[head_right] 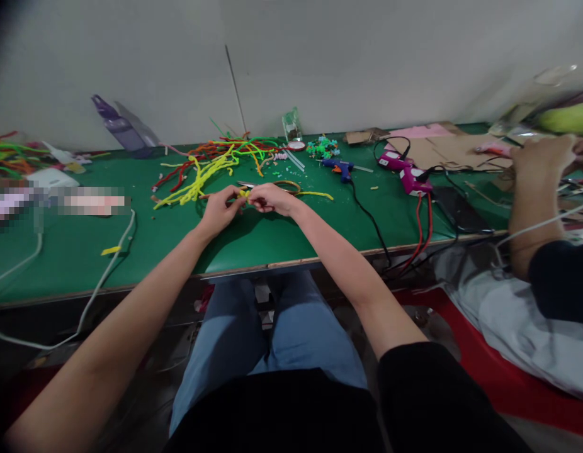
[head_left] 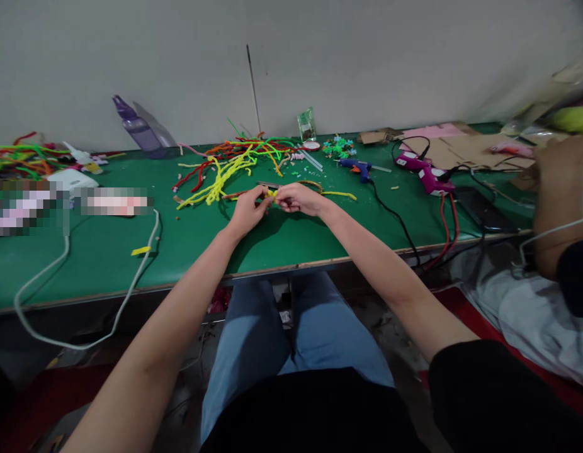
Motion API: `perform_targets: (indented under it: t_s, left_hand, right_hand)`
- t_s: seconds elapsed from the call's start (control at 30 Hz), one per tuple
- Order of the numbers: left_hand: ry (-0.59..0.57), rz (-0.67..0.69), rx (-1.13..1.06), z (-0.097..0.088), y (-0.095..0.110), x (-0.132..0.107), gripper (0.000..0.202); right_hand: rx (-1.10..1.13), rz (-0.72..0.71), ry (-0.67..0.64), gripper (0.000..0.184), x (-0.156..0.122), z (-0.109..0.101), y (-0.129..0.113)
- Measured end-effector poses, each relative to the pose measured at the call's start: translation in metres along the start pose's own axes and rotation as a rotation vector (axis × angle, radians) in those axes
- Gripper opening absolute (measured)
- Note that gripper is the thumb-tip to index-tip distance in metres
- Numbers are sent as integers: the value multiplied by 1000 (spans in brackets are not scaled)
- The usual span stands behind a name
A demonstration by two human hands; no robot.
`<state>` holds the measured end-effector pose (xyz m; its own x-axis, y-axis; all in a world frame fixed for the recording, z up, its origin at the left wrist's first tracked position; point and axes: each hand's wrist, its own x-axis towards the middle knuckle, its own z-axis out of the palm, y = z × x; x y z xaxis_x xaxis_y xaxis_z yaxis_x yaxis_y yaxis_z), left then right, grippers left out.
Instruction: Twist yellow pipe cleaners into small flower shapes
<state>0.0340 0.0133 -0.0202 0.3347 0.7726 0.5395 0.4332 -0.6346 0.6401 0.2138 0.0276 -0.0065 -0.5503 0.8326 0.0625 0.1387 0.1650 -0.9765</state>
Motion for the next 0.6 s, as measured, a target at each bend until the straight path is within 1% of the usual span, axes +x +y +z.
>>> perform_targets:
  t_s: [0.03, 0.13, 0.17, 0.23, 0.33, 0.4, 0.47, 0.53, 0.6]
  left_hand:
    - [3, -33, -49, 0, -1, 0, 11]
    - [-12, -200, -278, 0, -2, 2, 14]
    - [-25, -259, -349, 0, -2, 3, 14]
    - [-54, -347, -443, -1, -2, 3, 12]
    - [-87, -396, -512, -1, -1, 4, 11]
    - [-99, -387, -527, -2, -1, 3, 14]
    - [-93, -349, -507, -2, -2, 3, 17]
    - [-85, -284, -447, -2, -3, 2, 18]
    - [-103, -200, -349, -2, -3, 1, 18]
  right_hand:
    - [-78, -66, 36, 15, 0, 0, 1]
    - [-405, -361, 201, 11, -1, 0, 4]
    - [-509, -443, 234, 10, -1, 0, 5]
    - [-675, -537, 248, 14, -2, -1, 8]
    - [-817, -584, 240, 17, -4, -2, 10]
    - [-825, -602, 227, 19, -4, -2, 10]
    - [-773, -599, 218, 19, -4, -2, 8]
    - [-670, -541, 214, 17, -3, -2, 5]
    - [-530, -399, 172, 15, -3, -3, 1]
